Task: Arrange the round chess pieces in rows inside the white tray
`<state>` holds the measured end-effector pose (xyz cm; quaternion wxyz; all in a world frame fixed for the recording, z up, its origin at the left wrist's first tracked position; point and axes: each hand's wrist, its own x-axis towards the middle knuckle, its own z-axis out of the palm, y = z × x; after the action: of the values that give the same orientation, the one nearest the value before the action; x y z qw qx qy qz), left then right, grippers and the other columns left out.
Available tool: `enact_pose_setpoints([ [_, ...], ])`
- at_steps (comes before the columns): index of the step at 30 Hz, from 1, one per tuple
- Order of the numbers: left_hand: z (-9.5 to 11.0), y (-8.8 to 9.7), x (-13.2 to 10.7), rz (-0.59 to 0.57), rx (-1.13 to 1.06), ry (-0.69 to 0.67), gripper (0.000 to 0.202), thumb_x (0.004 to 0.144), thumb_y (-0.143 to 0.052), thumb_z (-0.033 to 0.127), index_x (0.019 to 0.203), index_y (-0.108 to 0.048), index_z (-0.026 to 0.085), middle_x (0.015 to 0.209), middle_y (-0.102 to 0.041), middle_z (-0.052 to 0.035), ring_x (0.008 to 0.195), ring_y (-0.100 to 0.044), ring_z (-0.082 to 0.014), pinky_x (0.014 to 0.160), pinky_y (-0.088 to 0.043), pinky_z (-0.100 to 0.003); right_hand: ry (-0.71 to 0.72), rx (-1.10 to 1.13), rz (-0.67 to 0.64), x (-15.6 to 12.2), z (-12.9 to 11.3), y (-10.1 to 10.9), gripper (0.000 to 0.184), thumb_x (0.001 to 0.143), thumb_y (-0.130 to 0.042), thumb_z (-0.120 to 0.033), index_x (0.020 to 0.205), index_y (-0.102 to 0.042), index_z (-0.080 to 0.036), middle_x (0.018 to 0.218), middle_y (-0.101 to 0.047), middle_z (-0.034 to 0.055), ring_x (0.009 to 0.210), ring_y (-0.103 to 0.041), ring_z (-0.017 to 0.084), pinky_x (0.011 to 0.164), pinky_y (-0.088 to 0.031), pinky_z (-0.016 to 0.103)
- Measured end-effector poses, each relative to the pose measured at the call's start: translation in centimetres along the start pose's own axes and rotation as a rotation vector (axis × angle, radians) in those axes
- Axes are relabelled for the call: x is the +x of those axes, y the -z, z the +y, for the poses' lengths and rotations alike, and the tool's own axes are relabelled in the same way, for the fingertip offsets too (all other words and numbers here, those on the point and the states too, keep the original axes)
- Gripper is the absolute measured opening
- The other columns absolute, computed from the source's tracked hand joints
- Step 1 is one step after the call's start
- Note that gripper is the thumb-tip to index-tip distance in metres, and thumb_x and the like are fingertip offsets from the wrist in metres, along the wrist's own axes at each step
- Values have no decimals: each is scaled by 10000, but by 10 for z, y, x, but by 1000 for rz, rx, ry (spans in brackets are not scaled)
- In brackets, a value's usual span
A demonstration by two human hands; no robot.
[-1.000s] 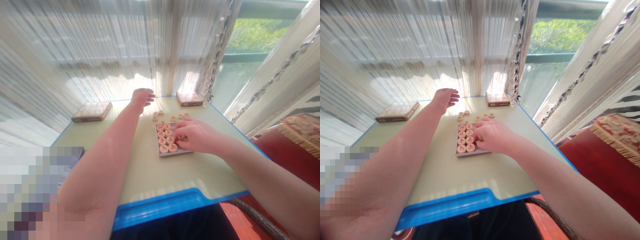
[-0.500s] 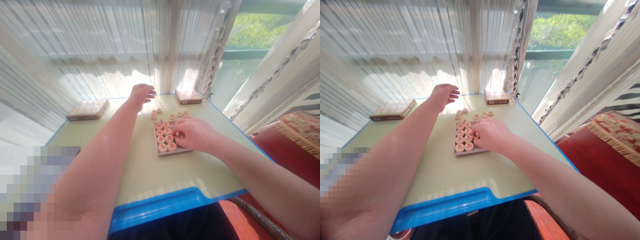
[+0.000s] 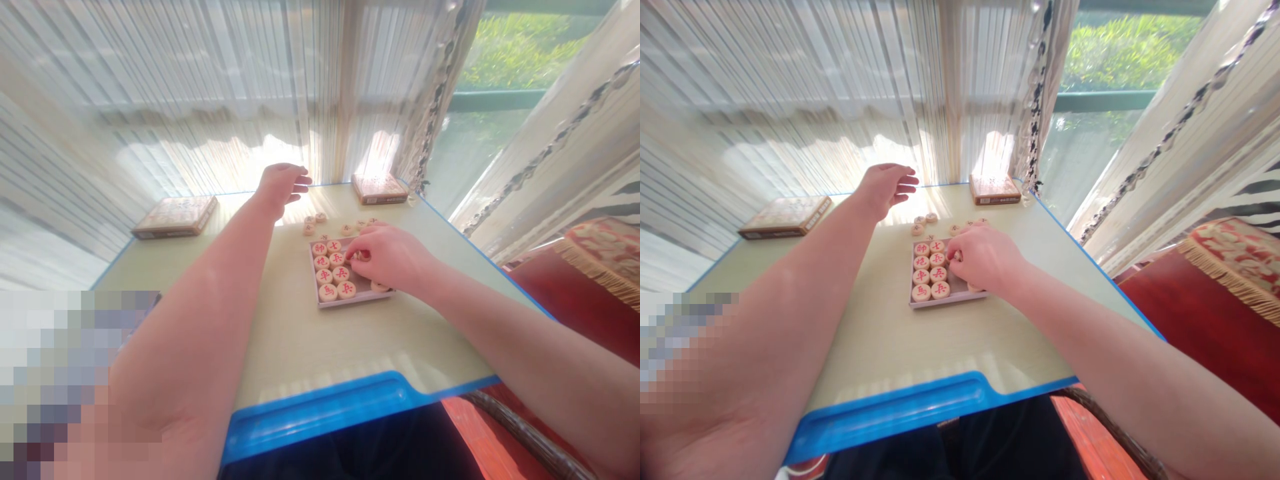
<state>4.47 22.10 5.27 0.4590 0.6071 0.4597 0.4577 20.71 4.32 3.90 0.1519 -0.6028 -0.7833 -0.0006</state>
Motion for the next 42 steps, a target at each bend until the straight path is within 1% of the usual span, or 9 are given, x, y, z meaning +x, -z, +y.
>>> enact_pose_setpoints([
  [5,1,-2,-1,7,-13,19,124,672,-613,276,774,-594,208,779,-676,-76,744,-633,-218,644,-500,-353,-26,18,5,3,1,-2,201,731,-565,-224,813,-738,-284,835,-686,-2,889,-550,190,695,-420,267],
  [10,-2,-1,0,1,-16,25,139,664,-612,300,761,-595,202,796,-679,-87,762,-629,-220,636,-496,-341,-53,35,-3,6,2,-4,197,748,-567,-243,827,-741,-290,859,-689,-4,888,-555,187,710,-432,268],
  [16,-7,1,2,-12,-31,33,141,661,-608,307,741,-592,191,820,-680,-87,746,-627,-211,635,-495,-342,-61,29,-9,7,2,-3,213,755,-550,-234,841,-740,-277,850,-690,1,903,-557,191,705,-433,268],
  [25,-7,0,0,-9,-7,34,127,666,-607,298,740,-590,197,803,-681,-86,743,-627,-216,630,-495,-345,-74,49,-3,10,4,-5,210,751,-560,-230,855,-740,-263,883,-691,13,937,-554,201,745,-437,283],
  [31,-9,2,2,-19,-16,27,142,669,-612,309,749,-598,192,797,-681,-85,734,-628,-209,629,-496,-342,-77,68,10,10,3,-4,204,761,-557,-244,846,-742,-262,848,-671,19,898,-559,187,682,-416,265],
  [36,-13,4,5,-1,-10,37,135,671,-601,298,744,-604,184,831,-686,-85,716,-629,-189,619,-491,-321,-120,64,109,8,2,1,210,777,-545,-289,850,-736,-243,790,-639,23,800,-559,170,649,-384,262],
  [39,-15,6,6,1,3,37,145,667,-608,302,744,-615,180,845,-689,-84,715,-627,-179,616,-488,-305,-159,60,172,9,7,4,232,786,-524,-288,882,-726,-226,778,-632,24,746,-553,163,654,-377,269],
  [42,-18,6,5,-21,61,19,155,656,-629,307,748,-619,183,840,-692,-78,708,-617,-168,607,-480,-291,-177,66,201,11,14,4,246,793,-515,-308,899,-718,-219,798,-631,29,737,-552,159,647,-375,268],
])
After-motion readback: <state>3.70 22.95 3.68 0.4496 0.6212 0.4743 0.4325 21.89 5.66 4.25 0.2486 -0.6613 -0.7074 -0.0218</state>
